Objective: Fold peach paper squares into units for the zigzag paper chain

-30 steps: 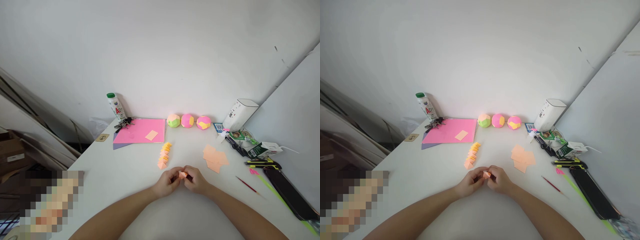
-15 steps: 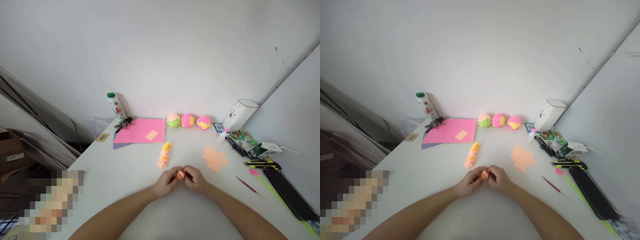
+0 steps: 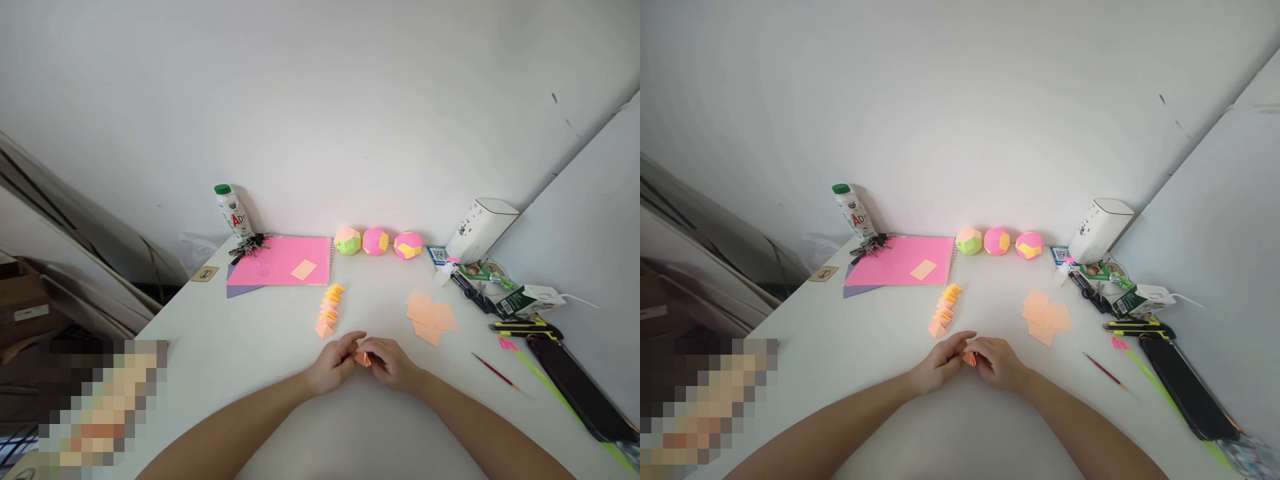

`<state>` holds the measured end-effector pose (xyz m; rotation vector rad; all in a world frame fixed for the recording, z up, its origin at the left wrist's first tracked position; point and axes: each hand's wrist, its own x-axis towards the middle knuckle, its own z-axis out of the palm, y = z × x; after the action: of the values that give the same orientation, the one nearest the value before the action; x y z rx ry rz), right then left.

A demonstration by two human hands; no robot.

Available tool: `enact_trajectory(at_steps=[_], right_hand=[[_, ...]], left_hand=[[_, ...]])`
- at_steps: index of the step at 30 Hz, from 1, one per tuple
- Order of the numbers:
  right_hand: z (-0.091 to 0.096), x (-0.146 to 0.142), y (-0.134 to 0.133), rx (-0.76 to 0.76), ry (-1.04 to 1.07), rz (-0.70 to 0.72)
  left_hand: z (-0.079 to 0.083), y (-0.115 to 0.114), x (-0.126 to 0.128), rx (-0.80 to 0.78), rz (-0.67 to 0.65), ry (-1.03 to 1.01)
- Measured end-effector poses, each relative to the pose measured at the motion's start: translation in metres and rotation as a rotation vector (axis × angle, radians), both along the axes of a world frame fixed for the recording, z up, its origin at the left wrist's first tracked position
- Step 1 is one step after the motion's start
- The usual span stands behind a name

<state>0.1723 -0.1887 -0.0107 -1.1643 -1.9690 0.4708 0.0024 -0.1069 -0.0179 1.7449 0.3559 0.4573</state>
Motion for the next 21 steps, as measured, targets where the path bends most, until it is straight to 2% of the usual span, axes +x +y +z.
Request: enact_trajectory(at_steps=[6, 14, 17, 21], right_hand=[[-0.002, -0.001, -0.001, -0.006, 0.065, -0.083], [-0.008, 0.0, -0.004, 0.168, 0.083, -0.23], [-0.008, 0.0, -0.004, 0.18, 0.063, -0.259], [-0.008, -0.001, -0.004, 0.156, 0.01, -0.23]], left_hand=[[0.01, 0.0, 0.001, -0.305, 0.013, -0.031], [0.014, -0.002, 0.003, -0.343, 0.077, -0.007], [0.013, -0.002, 0.003, -0.347, 0.042, -0.006], [0.012, -0.002, 0.003, -0.376, 0.025, -0.014]])
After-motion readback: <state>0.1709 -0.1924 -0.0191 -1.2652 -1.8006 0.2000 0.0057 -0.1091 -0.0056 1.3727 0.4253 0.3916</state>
